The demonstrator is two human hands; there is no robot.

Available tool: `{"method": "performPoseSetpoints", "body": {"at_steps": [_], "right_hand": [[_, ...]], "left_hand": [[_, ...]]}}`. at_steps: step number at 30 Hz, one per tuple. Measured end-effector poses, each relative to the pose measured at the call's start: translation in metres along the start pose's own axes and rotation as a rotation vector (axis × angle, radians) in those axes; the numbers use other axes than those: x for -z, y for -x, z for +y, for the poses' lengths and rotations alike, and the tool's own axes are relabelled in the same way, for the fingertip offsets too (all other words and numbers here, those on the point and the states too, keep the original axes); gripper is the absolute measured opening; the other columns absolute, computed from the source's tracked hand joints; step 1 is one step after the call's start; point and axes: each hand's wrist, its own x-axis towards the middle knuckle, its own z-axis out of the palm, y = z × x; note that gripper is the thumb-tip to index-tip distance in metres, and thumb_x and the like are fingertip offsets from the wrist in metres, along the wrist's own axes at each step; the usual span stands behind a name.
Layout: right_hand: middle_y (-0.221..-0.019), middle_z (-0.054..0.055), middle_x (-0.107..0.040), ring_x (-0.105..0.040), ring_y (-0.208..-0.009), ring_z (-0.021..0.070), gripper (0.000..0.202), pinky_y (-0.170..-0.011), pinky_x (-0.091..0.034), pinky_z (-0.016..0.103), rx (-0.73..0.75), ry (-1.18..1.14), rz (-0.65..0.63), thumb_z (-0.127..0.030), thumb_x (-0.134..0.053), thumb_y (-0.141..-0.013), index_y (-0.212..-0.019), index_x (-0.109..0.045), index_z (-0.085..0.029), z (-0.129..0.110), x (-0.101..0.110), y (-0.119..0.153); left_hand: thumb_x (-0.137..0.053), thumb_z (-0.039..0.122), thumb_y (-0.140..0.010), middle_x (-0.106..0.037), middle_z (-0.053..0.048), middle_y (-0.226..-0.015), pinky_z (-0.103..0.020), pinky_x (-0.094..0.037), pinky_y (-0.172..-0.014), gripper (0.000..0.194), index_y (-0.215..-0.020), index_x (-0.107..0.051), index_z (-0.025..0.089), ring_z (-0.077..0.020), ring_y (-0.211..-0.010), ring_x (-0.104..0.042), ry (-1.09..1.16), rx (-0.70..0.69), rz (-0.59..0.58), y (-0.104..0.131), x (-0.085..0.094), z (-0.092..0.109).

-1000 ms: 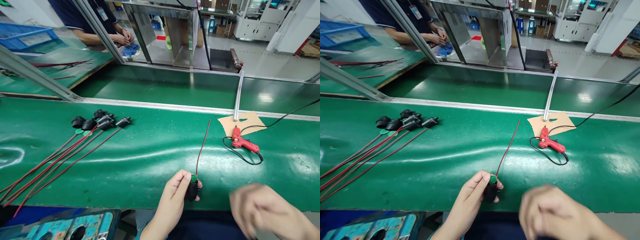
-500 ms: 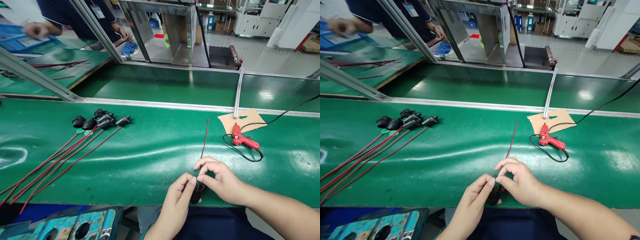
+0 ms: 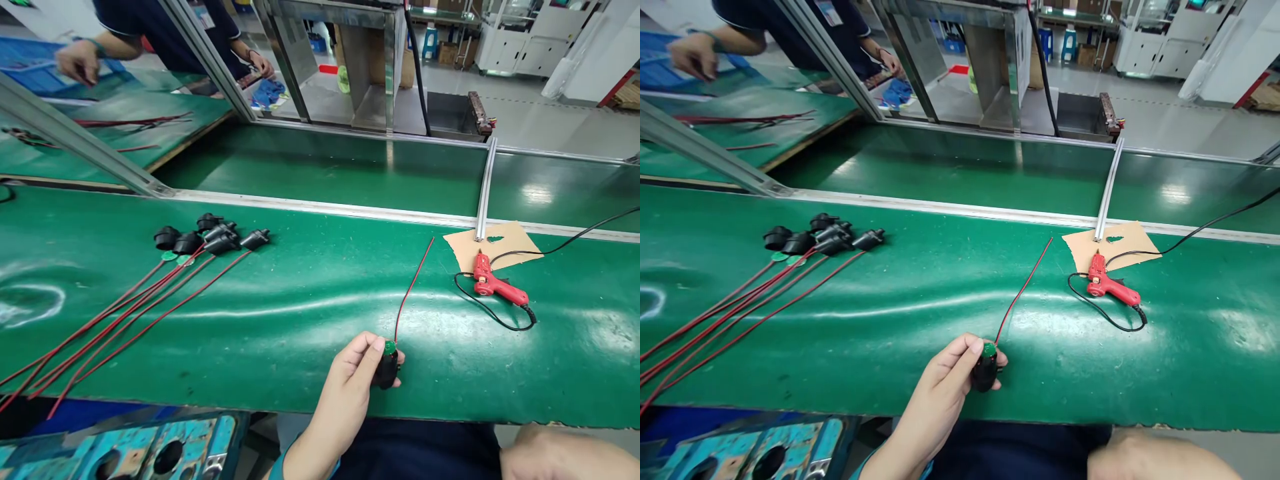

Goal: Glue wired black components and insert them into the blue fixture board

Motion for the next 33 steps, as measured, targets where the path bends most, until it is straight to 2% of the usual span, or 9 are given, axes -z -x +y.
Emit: {"method": "performPoseSetpoints", "body": {"at_steps": [4, 5, 7, 9, 12, 14, 18, 24, 33], "right_hand": [[-0.088, 0.005, -0.069, -0.067, -0.08, 0.0185, 0.021, -0.073, -0.055, 0.029, -0.086, 0.452, 0.383, -0.029, -0.05, -0.104, -0.09, -0.064, -0.023, -0.001, 0.021, -0.016], [-0.107, 0.009, -0.071, -0.068, -0.101, 0.0216, 0.015, -0.088, -0.055, 0.034, -0.006, 0.495, 0.4, -0.027, -0.051, -0.104, -0.104, -0.065, -0.023, -0.006, 0.025, -0.029], [-0.138, 0.015, -0.061, -0.051, -0.135, 0.0275, 0.031, -0.112, -0.042, 0.048, 0.169, 0.552, 0.354, -0.027, -0.052, -0.103, -0.133, -0.056, -0.02, -0.016, 0.032, -0.06], [-0.14, 0.015, -0.06, -0.04, -0.145, 0.0295, 0.035, -0.121, -0.029, 0.055, 0.241, 0.56, 0.214, -0.027, -0.051, -0.104, -0.137, -0.055, -0.017, -0.026, 0.035, -0.09], [-0.102, 0.009, -0.074, -0.056, -0.125, 0.0271, 0.022, -0.123, -0.021, 0.056, 0.241, 0.546, -0.041, -0.023, -0.05, -0.103, -0.107, -0.071, -0.016, -0.035, 0.037, -0.121], [-0.082, 0.005, -0.072, -0.064, -0.098, 0.0218, 0.024, -0.119, -0.028, 0.053, 0.237, 0.535, -0.164, -0.021, -0.054, -0.102, -0.089, -0.074, -0.017, -0.036, 0.038, -0.129], [-0.075, 0.001, -0.07, -0.062, -0.078, 0.0165, 0.017, -0.097, -0.045, 0.038, 0.162, 0.417, -0.275, -0.017, -0.063, -0.097, -0.085, -0.075, -0.018, -0.03, 0.039, -0.129], [-0.081, 0.003, -0.071, -0.065, -0.076, 0.0158, 0.014, -0.075, -0.047, 0.027, -0.002, 0.357, -0.211, -0.013, -0.064, -0.094, -0.086, -0.075, -0.015, -0.029, 0.031, -0.121], [-0.072, 0.002, -0.061, -0.052, -0.07, 0.0185, 0.012, -0.072, -0.036, 0.036, 0.262, 0.827, -0.112, -0.016, -0.065, -0.091, -0.079, -0.067, -0.017, -0.026, 0.011, -0.111]], "left_hand": [[-0.06, 0.055, -0.094, -0.075, -0.006, -0.088, -0.03, -0.057, -0.069, 0.039, -0.085, -0.068, 0.019, -0.0187, -0.075, -0.065, -0.077, -0.035, -0.078, 0.002, -0.001, 0.004], [-0.06, 0.055, -0.094, -0.075, -0.006, -0.089, -0.029, -0.057, -0.069, 0.039, -0.085, -0.069, 0.019, -0.0186, -0.074, -0.066, -0.108, -0.042, -0.104, 0.004, -0.002, 0.005], [-0.059, 0.055, -0.095, -0.076, -0.006, -0.089, -0.029, -0.055, -0.07, 0.039, -0.088, -0.07, 0.019, -0.0184, -0.073, -0.066, -0.173, -0.07, -0.149, 0.008, -0.002, 0.005], [-0.058, 0.054, -0.096, -0.076, -0.006, -0.089, -0.029, -0.054, -0.072, 0.038, -0.091, -0.071, 0.019, -0.0191, -0.075, -0.067, -0.243, -0.111, -0.184, 0.014, 0.0, 0.005], [-0.056, 0.05, -0.098, -0.074, -0.005, -0.09, -0.028, -0.051, -0.077, 0.034, -0.097, -0.071, 0.02, -0.0196, -0.083, -0.067, -0.352, -0.172, -0.204, 0.022, 0.004, 0.005], [-0.054, 0.048, -0.1, -0.073, -0.004, -0.091, -0.028, -0.05, -0.079, 0.032, -0.1, -0.071, 0.022, -0.0193, -0.086, -0.066, -0.389, -0.194, -0.208, 0.024, 0.005, 0.003], [-0.053, 0.046, -0.101, -0.073, -0.003, -0.092, -0.027, -0.05, -0.077, 0.029, -0.102, -0.071, 0.023, -0.0181, -0.084, -0.065, -0.387, -0.19, -0.214, 0.023, 0.005, -0.002], [-0.052, 0.046, -0.101, -0.073, -0.002, -0.092, -0.026, -0.049, -0.08, 0.029, -0.107, -0.071, 0.025, -0.0185, -0.087, -0.065, -0.417, -0.184, -0.198, 0.021, 0.004, -0.009], [-0.061, 0.042, -0.097, -0.071, -0.004, -0.102, -0.028, -0.05, -0.089, 0.024, -0.112, -0.067, 0.025, -0.0191, -0.094, -0.063, -0.287, -0.036, -0.256, 0.024, -0.002, -0.005]]}}
